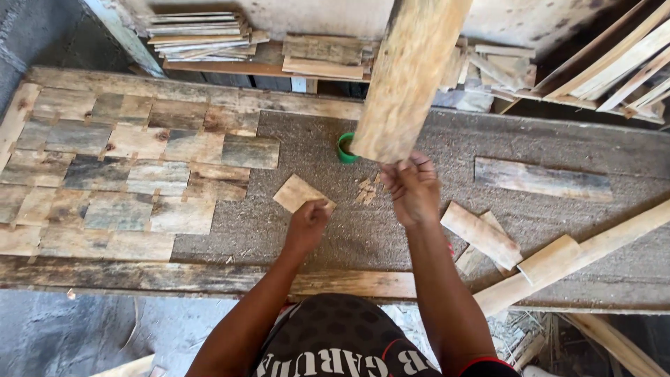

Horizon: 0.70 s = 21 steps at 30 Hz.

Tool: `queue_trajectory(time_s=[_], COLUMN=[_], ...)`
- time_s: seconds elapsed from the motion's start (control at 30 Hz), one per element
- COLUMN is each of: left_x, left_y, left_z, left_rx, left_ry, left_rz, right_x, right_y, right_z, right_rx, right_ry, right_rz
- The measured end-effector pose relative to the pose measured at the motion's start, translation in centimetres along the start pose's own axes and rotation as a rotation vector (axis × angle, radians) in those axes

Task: Cutting and arranging small wooden planks to create a pattern on a larger wooden surface.

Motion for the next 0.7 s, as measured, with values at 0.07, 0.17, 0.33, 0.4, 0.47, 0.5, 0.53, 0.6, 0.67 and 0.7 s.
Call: queue_trajectory(time_s=[0.07,0.17,0.33,0.4,0.47,0.5,0.53,0.6,0.67,0.7], left_x=[-1.0,-0.6,-1.8,-2.0,-2.2,-2.4,-2.6,-3.0,-3.6,-3.4], left_y=[-1.1,0.3,-1.1,-0.3,0.5,1.3,2.2,3.5,4.2,4.5], left_z=[-1.5,-9.3,-4.9,-4.7,-3.8,-4.1,-4.3,-3.6,-1.9,-2.2], left_rx=[0.559,0.739,0.861,0.824,0.84,0.839,0.77,0.7,0.613,0.613], left_ry=[0.048,0.082,0.041,0.074,0.141,0.143,0.218,0.291,0.214,0.215], left_rz=[0.131,0.072,-0.029,-0.059,-0.034,-0.035,-0.075,-0.119,-0.132,-0.133], right_x=[1.1,3.4,5.8,6.3,6.7,6.6,6.6,6.4,6.0,5.6], right_y=[1.7,2.1,1.6,1.7,1.1,1.5,1.9,2.6,3.4,4.7], right_z=[-4.0,-8.2,-12.7,-14.0,-14.3,-14.4,-14.4,-14.0,-13.0,-13.7], right_rx=[-0.133,-0.134,-0.106,-0.107,0.054,0.054,0.08,0.107,-0.011,-0.01], right_ry=[-0.127,-0.23,-0.303,-0.309,-0.323,-0.326,-0.288,-0.252,-0.265,-0.266], right_rz=[0.151,0.088,0.056,0.106,0.05,0.049,0.021,-0.004,-0.125,-0.125])
Point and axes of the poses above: each hand's wrist, its own x-axis away from the middle knuckle, its own y-axis out of the back of the hand, z = x × y, the point moved 1 cm from there along -x, towards the middle knuckle, and after that the axes turned 1 degree about y, right-handed, at the moved point
